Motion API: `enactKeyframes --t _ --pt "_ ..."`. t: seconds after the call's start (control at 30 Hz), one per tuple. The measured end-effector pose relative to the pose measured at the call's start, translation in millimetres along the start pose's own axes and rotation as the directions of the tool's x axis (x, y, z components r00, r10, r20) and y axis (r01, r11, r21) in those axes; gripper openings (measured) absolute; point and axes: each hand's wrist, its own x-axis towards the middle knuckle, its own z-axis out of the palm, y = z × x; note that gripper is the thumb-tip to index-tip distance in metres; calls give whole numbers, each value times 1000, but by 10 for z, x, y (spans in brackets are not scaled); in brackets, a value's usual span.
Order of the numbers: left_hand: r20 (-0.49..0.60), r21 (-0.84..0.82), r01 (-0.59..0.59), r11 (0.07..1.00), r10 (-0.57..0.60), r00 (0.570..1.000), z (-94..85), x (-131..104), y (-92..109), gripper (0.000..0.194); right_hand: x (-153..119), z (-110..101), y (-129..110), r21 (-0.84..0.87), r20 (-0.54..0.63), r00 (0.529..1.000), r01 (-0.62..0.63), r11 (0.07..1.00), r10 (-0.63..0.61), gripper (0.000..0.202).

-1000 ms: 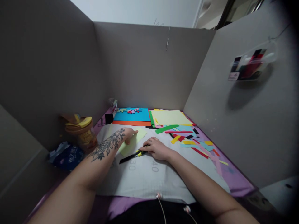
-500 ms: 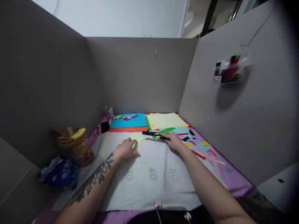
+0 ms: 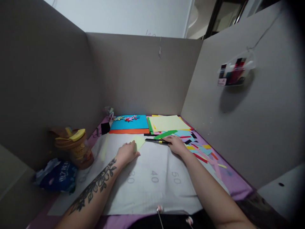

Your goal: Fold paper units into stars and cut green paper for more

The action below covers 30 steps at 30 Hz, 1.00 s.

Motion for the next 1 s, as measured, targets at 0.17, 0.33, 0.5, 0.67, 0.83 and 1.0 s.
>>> enactKeyframes --t 0.17,0.33,0.5,0.67,0.83,1.0 --pt "-8 -4 -22 1000 22 1000 -3 -2 6 64 -5 6 16 6 6 1000 3 1000 -3 48" --pt "6 -1 -10 1000 10 1000 -11 -1 5 68 -12 -2 29 -1 18 1000 -2 1000 2 50" --pt "11 4 -13 1000 13 1000 -13 0 0 77 -17 -8 28 -17 28 1000 -14 1000 14 50" --pt "-5 3 -26 1000 26 1000 13 15 -22 78 25 59 -28 4 20 1000 16 1000 -16 48" --pt "-26 -12 -45 999 45 999 42 32 -35 79 104 151 -295 -19 18 997 73 997 -72 46" --pt "-47 -39 -60 997 58 997 63 38 -54 83 137 188 -607 -35 3 989 148 988 -148 46"
